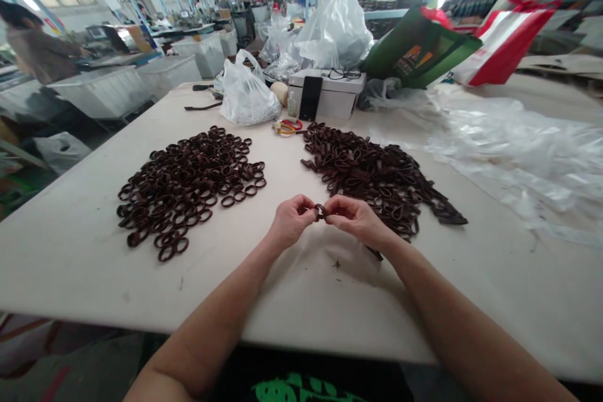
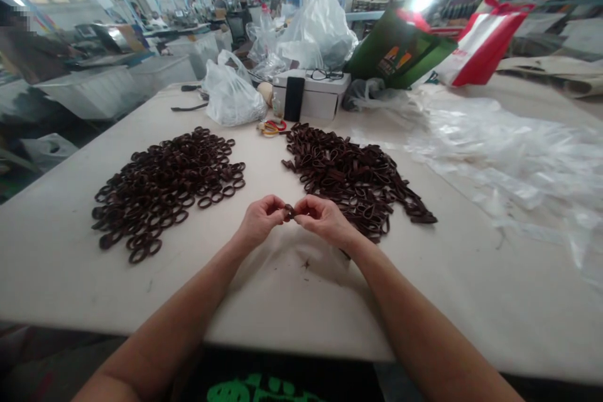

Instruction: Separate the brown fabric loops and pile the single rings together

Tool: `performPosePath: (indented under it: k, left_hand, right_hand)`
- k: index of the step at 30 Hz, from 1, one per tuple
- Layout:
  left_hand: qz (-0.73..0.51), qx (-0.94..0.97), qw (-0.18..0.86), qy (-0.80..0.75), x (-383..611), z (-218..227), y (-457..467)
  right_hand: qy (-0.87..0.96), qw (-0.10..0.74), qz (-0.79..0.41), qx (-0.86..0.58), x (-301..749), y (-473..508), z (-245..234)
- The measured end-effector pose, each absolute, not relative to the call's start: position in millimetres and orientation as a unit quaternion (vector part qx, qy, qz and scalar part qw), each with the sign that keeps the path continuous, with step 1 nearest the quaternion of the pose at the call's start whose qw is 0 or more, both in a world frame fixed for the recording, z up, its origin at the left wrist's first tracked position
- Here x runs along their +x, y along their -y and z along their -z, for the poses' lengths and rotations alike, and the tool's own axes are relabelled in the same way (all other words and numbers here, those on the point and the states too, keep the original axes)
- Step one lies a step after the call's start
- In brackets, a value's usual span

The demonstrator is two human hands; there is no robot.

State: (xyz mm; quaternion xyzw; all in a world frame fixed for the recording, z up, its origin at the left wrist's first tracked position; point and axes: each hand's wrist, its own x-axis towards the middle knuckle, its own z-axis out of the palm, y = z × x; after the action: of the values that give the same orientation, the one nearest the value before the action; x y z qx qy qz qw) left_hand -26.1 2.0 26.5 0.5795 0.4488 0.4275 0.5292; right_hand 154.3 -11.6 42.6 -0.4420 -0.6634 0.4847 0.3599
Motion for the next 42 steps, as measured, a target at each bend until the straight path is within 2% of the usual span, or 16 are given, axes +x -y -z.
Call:
performPosePath:
  k: [7,13,17,20,28,36,39,42]
  left_hand:
    - [-0.406,0.611,0.526,-0.431,-18.8,-27.4,8.0]
    - [-0.403,0.64,0.43,-0.493,-12.6,-30.9,13.7]
    - [-0.411,0.666,0.351,-0.513,-11.4,-28.3,13.7]
    - [-0.418,0.668,0.338,-0.514,-12.2,-28.6,12.7]
    - [-0.38,0.646,0.458,-0.478,-15.2,-30.8,9.5]
    - [-0.341,0.565,0.628,-0.412,-14.1,-34.1,10.6]
    - [-0.326,0.569,0.642,-0.396,-15.2,-35.7,9.0]
    - [-0.396,0.559,0.584,-0.434,-30.4,-40.3,-3.4]
  right_hand:
    - [0.683,0.379,-0.394,-0.485,147.1,14.3,-36.3]
    - [0.67,0.384,-0.292,-0.564,138.5,19.2,-37.1]
    - [0.668,0.361,-0.278,-0.589,137.6,19.4,-38.4]
    - [0.675,0.348,-0.279,-0.588,137.5,19.9,-39.8]
    - [0.677,0.375,-0.257,-0.579,139.5,20.3,-35.8]
    - [0.709,0.374,-0.218,-0.557,142.5,18.0,-28.8]
    - [0.73,0.358,-0.206,-0.544,146.4,15.7,-29.7]
    - [0.744,0.35,-0.157,-0.547,159.5,8.6,-34.7]
